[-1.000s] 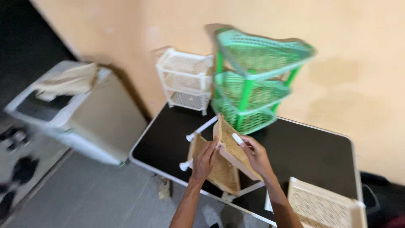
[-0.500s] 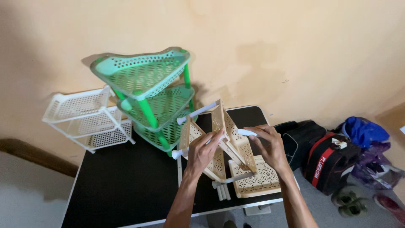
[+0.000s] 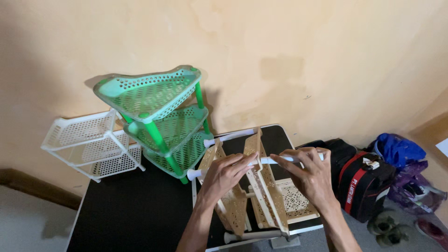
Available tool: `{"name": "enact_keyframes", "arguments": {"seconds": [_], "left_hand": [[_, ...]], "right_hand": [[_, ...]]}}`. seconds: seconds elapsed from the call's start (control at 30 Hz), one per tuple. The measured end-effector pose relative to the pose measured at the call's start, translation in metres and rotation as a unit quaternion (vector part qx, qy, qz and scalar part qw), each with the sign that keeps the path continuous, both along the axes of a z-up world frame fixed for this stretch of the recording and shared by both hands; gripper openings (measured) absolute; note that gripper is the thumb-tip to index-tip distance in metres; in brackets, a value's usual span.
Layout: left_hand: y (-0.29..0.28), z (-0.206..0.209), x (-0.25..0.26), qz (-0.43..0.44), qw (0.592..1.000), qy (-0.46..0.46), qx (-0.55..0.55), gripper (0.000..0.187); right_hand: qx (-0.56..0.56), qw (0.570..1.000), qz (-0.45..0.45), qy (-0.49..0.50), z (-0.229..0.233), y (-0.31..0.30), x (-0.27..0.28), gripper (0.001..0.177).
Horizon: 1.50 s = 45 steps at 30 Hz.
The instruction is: The person assembles a three-tier plastic storage rack by inserting white plastic legs into beige perforated trays and stacking them. The person handles trays and legs by hand, aligns and inserts the legs, and stacks the trays to form a complete rack.
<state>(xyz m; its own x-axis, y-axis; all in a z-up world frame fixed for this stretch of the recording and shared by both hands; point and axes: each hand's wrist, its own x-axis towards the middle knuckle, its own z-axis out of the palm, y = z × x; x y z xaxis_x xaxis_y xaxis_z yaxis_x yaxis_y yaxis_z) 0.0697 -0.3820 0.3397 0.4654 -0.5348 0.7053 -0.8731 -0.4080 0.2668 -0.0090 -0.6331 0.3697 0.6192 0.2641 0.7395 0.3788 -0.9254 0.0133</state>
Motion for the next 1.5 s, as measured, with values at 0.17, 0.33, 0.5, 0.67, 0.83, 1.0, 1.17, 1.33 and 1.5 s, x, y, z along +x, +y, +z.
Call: {"name": "enact_keyframes", "arguments": {"seconds": [0.17,0.33,0.5,0.67,0.83,1.0,1.17,1.33,1.5], "left_hand": [[0.008,-0.016,0.002,-0.026,0.998,-0.02,0.054,0.054],[0.008,-0.027,-0.001,-0.046,0.994,-0.021,0.095,0.06],[0.01,-0.032,-0.011,-0.002,0.991,-0.065,0.115,0.057],[0.004,-0.052,-0.025,-0.007,0.993,-0.08,0.09,0.058],[0.001,-0.081,-0.029,-0.019,0.994,-0.022,0.105,0.059],[0.006,-0.082,-0.018,0.012,0.992,-0.091,0.083,0.056],[0.015,-0.056,0.001,0.082,0.986,-0.144,-0.01,0.056],[0.024,-0.06,-0.004,0.174,0.949,-0.19,-0.184,0.054],[0.003,-0.095,-0.006,0.173,0.927,-0.241,-0.231,0.056]], "right_hand": [[-0.035,0.999,0.016,0.021,0.013,-0.001,-0.009,0.048],[-0.052,0.998,0.032,0.033,0.017,0.003,-0.011,0.048],[-0.049,0.993,0.06,0.09,0.011,-0.001,0.001,0.04],[0.013,0.969,0.088,0.232,0.002,-0.005,-0.005,0.04],[0.011,0.924,0.041,0.38,-0.006,0.003,0.001,0.041],[0.027,0.927,0.03,0.372,0.002,0.006,0.005,0.038],[0.414,0.874,0.242,0.084,0.0,-0.004,0.011,0.035],[0.477,0.87,0.048,0.115,-0.037,-0.021,0.03,0.044],[0.611,0.757,-0.06,0.223,-0.09,-0.006,0.025,0.062]]}}
